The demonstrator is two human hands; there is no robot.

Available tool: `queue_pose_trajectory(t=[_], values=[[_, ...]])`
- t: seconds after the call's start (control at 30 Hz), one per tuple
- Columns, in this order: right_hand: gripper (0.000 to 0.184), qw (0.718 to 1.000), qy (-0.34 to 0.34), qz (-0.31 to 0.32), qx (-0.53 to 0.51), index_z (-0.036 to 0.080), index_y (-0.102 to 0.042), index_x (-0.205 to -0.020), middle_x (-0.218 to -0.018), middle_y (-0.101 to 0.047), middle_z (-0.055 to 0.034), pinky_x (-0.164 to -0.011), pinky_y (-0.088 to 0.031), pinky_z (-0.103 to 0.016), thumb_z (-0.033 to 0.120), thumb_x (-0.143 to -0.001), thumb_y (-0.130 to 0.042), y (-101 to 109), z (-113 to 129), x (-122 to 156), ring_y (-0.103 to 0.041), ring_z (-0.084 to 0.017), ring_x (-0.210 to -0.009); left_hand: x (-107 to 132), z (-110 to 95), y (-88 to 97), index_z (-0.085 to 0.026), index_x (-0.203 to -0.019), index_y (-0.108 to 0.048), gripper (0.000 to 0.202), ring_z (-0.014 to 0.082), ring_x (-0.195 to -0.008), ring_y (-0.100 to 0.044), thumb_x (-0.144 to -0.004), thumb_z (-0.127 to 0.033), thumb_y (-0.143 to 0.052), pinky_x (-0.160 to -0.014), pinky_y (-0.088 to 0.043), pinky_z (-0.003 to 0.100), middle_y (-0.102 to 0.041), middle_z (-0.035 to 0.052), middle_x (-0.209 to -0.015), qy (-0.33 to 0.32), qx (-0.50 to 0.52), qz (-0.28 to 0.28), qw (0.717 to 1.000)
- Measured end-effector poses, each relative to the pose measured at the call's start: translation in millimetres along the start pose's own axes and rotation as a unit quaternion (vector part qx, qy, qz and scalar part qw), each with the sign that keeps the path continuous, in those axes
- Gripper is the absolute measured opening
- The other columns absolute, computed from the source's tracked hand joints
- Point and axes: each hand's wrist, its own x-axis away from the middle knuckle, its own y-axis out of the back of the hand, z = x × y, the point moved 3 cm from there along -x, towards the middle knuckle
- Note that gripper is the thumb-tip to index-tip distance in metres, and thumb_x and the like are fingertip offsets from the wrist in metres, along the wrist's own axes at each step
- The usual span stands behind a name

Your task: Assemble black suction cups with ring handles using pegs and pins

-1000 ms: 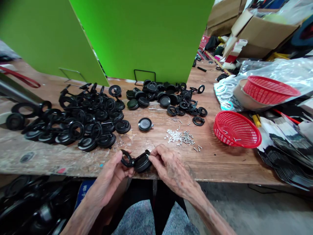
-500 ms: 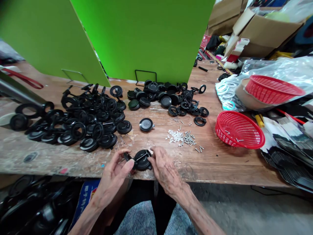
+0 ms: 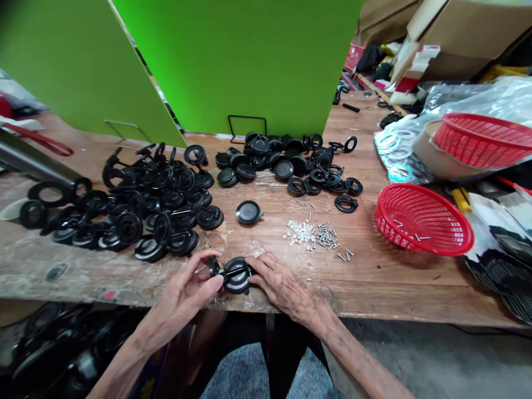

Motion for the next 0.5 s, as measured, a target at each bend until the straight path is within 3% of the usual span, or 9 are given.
queue_pose_trajectory(t=[0.1,0.17,0.33,0.5], values=[[0.034,1.0,0.02,0.002,0.017,0.021,-0.041,-0.13,-0.109,-0.057,-0.008,-0.092,-0.049,-0.034,0.027,-0.097,-0.037,-1,-1,0,-0.054,-0.018,-0.104,-4,-9,4.6,-0.028,-0.116,-0.046,0.037,0.0149,-0.078,-0.055,-0.083,-0.041,-0.056,-0.076,-0.045,0.029,-0.057,-0.0008,-0.09,-0.049,-0.144,-0.016,0.988],[0.034,0.999,0.023,-0.001,0.029,0.019,-0.041,-0.13,-0.108,-0.057,-0.0083,-0.091,-0.05,-0.034,0.027,-0.097,-0.038,-2,-1,-1,-0.055,-0.018,-0.102,-6,-8,7.3,-0.027,-0.116,-0.048,0.038,0.0158,-0.078,-0.056,-0.082,-0.04,-0.059,-0.078,-0.045,0.031,-0.058,0.0001,-0.092,-0.063,-0.176,-0.011,0.982],[0.035,0.999,0.008,0.007,0.033,0.019,-0.042,-0.13,-0.103,-0.057,-0.0065,-0.088,-0.051,-0.031,0.027,-0.096,-0.042,-4,2,-1,-0.055,-0.017,-0.098,-7,5,8.5,-0.027,-0.121,-0.041,0.04,0.0168,-0.086,-0.059,-0.084,-0.036,-0.055,-0.078,-0.048,0.029,-0.058,0.0008,-0.091,0.019,0.048,0.05,0.997],[0.034,0.999,0.013,-0.007,0.038,0.017,-0.042,-0.129,-0.103,-0.057,-0.009,-0.088,-0.051,-0.035,0.025,-0.096,-0.039,-1,8,-2,-0.054,-0.02,-0.1,-12,-10,13.2,-0.028,-0.113,-0.055,0.042,0.0167,-0.072,-0.057,-0.074,-0.035,-0.067,-0.075,-0.046,0.029,-0.06,0.0001,-0.085,-0.069,-0.147,-0.016,0.987]])
